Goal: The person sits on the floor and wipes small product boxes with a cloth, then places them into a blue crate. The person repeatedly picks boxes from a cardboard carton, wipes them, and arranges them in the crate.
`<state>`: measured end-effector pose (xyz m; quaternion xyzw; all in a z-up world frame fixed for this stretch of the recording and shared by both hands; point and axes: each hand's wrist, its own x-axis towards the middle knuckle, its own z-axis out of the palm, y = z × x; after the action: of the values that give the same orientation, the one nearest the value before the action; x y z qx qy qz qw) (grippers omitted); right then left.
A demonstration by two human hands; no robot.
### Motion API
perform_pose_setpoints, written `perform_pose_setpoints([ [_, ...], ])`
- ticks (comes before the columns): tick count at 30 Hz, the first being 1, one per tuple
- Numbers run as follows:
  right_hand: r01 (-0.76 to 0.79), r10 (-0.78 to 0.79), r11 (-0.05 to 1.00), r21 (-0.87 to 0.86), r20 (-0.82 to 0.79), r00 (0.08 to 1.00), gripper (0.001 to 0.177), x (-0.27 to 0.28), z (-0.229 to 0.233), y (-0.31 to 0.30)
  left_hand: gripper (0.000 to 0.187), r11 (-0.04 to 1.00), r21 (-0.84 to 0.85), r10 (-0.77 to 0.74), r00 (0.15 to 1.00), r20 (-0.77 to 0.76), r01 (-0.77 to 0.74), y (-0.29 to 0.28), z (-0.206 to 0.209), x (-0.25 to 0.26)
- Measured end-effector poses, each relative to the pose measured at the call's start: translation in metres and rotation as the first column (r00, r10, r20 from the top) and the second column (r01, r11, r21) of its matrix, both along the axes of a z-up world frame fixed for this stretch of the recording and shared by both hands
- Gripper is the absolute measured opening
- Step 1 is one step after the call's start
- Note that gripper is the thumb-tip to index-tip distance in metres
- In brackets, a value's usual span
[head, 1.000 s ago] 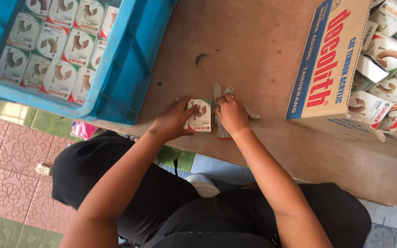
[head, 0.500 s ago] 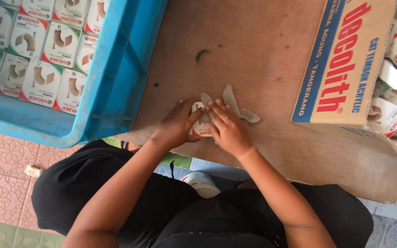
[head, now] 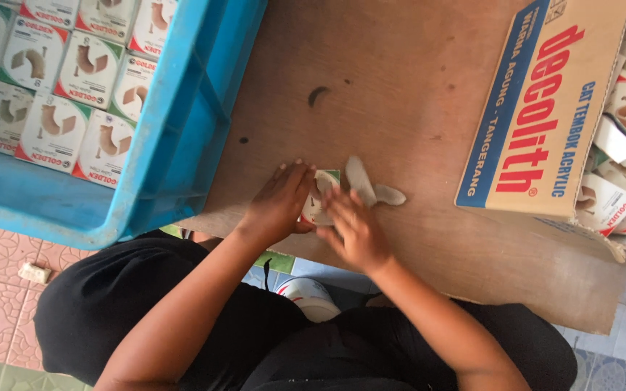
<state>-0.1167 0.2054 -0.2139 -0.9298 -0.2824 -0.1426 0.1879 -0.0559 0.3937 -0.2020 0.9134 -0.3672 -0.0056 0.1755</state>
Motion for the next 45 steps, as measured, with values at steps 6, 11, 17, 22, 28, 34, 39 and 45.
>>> perform_pose_setpoints([
  [6,0.096,-0.100,0.993,-0.071,-0.057,0.993,0.069,0.010,0.005,0.007,0.107,1.000,-0.005,-0.004,1.000,-0.002,0.004,-0.002,0.002,0.001],
  [11,0.099,-0.108,0.992,-0.083,-0.121,0.987,0.079,0.001,0.006,0.013,0.105,0.999,0.050,0.012,0.997,0.078,-0.016,-0.002,0.005,0.000],
  [17,0.053,-0.079,0.985,-0.163,-0.154,0.985,0.093,-0.003,0.011,0.013,0.103,0.999,0.040,0.004,0.999,-0.041,-0.002,-0.002,0.010,0.001],
  [22,0.104,-0.120,0.989,-0.102,-0.159,0.980,0.108,0.000,0.003,0.019,0.108,0.999,0.053,0.005,1.000,0.008,-0.006,-0.002,0.009,-0.002],
  [28,0.033,-0.054,0.985,-0.170,-0.116,0.992,0.103,-0.010,0.006,0.011,0.107,1.000,-0.001,0.007,1.000,-0.024,-0.007,-0.002,0.007,-0.003],
  [34,0.136,-0.141,0.981,-0.138,-0.032,0.989,0.102,-0.006,0.007,0.020,0.107,0.997,0.070,0.018,0.998,0.054,-0.021,-0.002,0.005,-0.003],
  [39,0.032,-0.042,0.993,-0.112,-0.086,0.995,0.099,-0.016,-0.001,0.009,0.105,0.999,0.032,0.011,1.000,-0.004,-0.011,-0.002,0.008,-0.002],
  [45,0.125,-0.128,0.987,-0.105,-0.020,0.992,0.099,0.001,0.002,0.019,0.108,0.996,0.091,0.011,0.999,0.048,-0.015,-0.003,0.007,-0.002],
])
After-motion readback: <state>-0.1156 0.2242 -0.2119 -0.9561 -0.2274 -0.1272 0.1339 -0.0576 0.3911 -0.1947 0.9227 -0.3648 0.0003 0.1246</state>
